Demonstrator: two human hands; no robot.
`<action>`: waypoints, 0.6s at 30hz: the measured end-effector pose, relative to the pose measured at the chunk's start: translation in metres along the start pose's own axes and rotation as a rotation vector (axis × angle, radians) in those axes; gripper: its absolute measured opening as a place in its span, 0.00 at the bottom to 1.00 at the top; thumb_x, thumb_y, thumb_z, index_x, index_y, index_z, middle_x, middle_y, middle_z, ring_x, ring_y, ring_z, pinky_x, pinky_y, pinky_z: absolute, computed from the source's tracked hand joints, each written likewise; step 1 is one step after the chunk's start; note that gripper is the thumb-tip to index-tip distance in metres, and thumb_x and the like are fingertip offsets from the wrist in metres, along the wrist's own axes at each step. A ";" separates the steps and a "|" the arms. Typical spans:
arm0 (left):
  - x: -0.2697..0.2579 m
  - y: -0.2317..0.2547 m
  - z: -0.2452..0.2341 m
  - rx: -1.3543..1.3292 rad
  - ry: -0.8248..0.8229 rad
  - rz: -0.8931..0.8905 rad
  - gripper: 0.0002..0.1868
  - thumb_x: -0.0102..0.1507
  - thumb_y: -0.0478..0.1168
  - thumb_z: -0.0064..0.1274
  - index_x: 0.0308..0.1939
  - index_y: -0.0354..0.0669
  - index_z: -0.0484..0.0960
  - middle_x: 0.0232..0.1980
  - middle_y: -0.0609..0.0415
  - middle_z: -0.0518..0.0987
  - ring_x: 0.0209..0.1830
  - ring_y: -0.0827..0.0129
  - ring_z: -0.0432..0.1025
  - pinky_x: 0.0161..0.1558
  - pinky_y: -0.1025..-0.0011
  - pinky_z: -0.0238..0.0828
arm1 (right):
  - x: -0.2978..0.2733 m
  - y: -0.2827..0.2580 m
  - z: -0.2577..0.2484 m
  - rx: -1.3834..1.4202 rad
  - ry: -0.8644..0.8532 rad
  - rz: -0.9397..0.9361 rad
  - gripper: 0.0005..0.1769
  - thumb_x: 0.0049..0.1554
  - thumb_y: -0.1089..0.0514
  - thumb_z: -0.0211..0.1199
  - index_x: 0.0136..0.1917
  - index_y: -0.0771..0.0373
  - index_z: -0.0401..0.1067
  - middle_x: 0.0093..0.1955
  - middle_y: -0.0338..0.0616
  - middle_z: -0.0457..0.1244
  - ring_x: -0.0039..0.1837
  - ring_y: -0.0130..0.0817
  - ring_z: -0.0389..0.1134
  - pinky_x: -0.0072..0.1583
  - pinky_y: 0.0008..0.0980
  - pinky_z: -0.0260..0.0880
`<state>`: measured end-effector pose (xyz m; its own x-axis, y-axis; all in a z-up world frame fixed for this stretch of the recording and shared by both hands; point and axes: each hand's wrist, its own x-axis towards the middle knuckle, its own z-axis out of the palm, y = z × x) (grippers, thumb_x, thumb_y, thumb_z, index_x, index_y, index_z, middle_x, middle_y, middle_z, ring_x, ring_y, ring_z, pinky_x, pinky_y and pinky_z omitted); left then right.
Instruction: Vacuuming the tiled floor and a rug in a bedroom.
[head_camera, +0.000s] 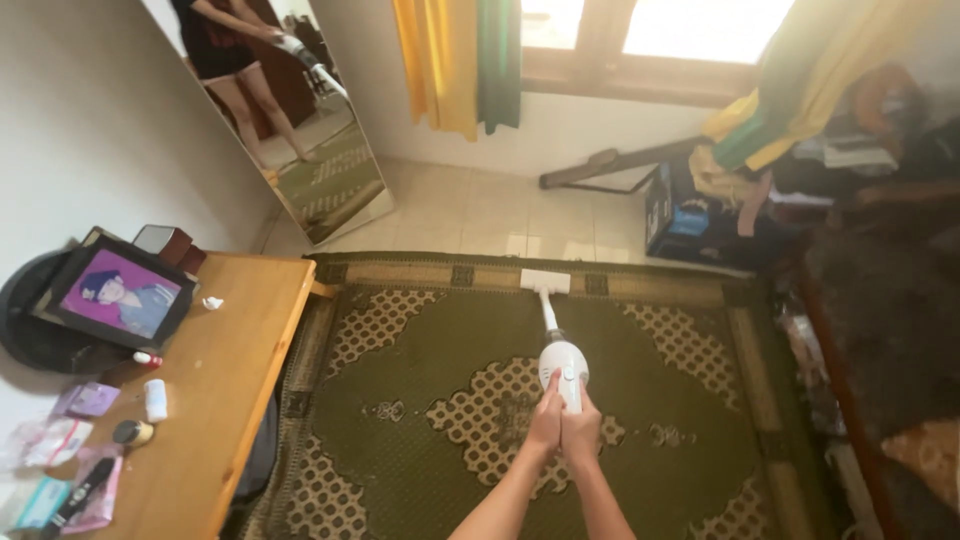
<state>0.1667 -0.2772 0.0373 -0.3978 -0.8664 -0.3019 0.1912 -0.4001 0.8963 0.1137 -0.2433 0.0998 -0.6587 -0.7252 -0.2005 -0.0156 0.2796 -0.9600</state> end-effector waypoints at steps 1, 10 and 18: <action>-0.012 0.005 -0.006 0.009 -0.010 0.000 0.35 0.67 0.46 0.32 0.80 0.46 0.58 0.71 0.40 0.69 0.61 0.61 0.67 0.66 0.70 0.59 | -0.009 0.006 0.003 -0.027 0.020 -0.005 0.32 0.55 0.59 0.59 0.73 0.64 0.67 0.56 0.55 0.72 0.54 0.36 0.73 0.54 0.36 0.72; -0.158 -0.055 -0.069 0.006 -0.067 0.105 0.34 0.67 0.42 0.31 0.80 0.46 0.55 0.78 0.45 0.63 0.72 0.64 0.63 0.71 0.71 0.54 | -0.175 0.036 -0.003 -0.102 0.035 0.130 0.31 0.57 0.56 0.57 0.74 0.59 0.67 0.53 0.58 0.73 0.53 0.38 0.74 0.53 0.35 0.72; -0.317 -0.107 -0.044 -0.060 -0.003 0.085 0.32 0.69 0.40 0.31 0.79 0.47 0.59 0.73 0.51 0.69 0.69 0.71 0.66 0.68 0.75 0.57 | -0.302 0.104 -0.083 -0.051 -0.005 0.063 0.34 0.51 0.61 0.60 0.72 0.63 0.67 0.54 0.57 0.73 0.55 0.35 0.75 0.54 0.35 0.73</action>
<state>0.3116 0.0272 0.0229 -0.3801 -0.8973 -0.2246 0.2777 -0.3423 0.8976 0.2485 0.0566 0.0767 -0.6555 -0.7084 -0.2616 -0.0124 0.3565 -0.9342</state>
